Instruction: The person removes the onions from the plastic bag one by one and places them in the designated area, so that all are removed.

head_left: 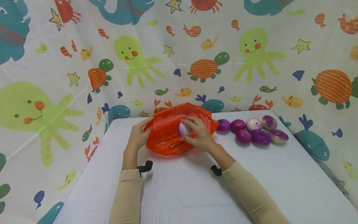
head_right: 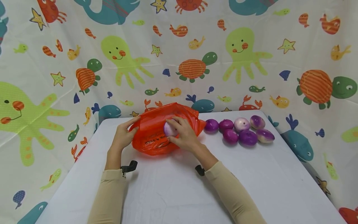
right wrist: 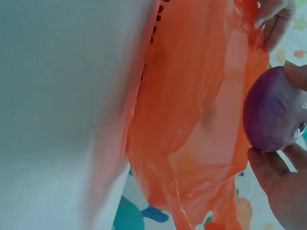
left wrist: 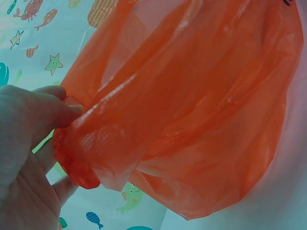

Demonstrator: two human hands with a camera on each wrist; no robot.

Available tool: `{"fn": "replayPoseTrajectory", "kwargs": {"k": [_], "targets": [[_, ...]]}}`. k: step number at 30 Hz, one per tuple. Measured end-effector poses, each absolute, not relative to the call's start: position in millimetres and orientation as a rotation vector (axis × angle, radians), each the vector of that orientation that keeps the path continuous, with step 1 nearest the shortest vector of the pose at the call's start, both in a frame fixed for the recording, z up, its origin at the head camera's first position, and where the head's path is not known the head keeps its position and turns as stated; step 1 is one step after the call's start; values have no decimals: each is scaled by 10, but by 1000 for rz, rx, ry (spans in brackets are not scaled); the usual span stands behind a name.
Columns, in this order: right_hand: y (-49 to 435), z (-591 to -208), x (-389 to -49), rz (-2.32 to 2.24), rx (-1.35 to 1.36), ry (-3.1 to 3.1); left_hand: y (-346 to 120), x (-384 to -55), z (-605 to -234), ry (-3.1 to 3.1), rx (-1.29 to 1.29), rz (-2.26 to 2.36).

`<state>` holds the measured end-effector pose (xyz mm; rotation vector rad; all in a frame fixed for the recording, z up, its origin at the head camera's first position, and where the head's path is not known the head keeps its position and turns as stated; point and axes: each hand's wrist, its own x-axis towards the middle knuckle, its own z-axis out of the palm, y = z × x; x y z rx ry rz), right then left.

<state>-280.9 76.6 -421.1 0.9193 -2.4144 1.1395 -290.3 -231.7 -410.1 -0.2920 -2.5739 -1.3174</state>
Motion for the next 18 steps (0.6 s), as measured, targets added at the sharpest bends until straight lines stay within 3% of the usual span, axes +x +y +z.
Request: {"fn": "replayPoseTrajectory", "kwargs": {"k": [18], "targets": [[961,-4133,-2800,1096,870,-2415,-2317,-2897,-4093,-2565,-301,-1311]]}}
